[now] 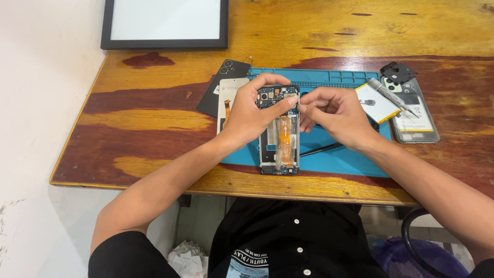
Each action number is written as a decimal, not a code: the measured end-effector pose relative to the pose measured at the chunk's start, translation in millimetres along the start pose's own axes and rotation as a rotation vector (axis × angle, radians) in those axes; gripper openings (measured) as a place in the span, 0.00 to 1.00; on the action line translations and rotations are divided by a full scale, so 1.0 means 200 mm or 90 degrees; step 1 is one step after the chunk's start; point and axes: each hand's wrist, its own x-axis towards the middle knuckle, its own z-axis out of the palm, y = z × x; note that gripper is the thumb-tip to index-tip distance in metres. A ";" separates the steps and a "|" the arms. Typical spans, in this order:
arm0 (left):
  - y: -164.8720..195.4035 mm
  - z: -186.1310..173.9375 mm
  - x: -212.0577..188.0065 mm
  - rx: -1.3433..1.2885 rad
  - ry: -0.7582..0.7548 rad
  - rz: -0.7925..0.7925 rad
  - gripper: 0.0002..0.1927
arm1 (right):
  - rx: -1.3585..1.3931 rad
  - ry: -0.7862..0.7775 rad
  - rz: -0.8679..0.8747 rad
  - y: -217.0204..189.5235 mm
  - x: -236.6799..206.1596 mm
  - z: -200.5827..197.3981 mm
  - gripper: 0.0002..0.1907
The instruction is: The person disassembles a smartphone, removes the camera module, cleans the motherboard with a brush, and reassembles the device by reconnecting internal components and closing the casing.
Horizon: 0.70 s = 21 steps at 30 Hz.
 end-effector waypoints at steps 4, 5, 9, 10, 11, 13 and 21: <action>0.01 0.00 0.00 0.024 -0.005 0.004 0.20 | -0.013 0.003 -0.007 0.00 -0.01 0.00 0.05; 0.01 0.00 -0.01 0.015 -0.006 0.004 0.20 | -0.015 0.004 -0.007 0.01 -0.01 0.01 0.05; 0.00 -0.01 -0.02 0.023 -0.004 -0.003 0.20 | -0.014 0.012 -0.009 0.01 -0.01 0.01 0.05; 0.00 -0.01 -0.02 0.021 -0.002 0.004 0.19 | -0.014 0.011 -0.009 0.01 -0.01 0.01 0.05; 0.00 -0.01 -0.02 0.019 -0.001 0.010 0.19 | -0.013 0.011 -0.009 0.01 -0.02 0.02 0.05; 0.00 0.00 -0.03 0.011 0.003 0.014 0.18 | -0.013 0.009 -0.010 0.02 -0.03 0.03 0.05; 0.00 0.01 -0.03 0.006 0.010 0.016 0.17 | -0.026 0.010 -0.016 0.01 -0.03 0.03 0.05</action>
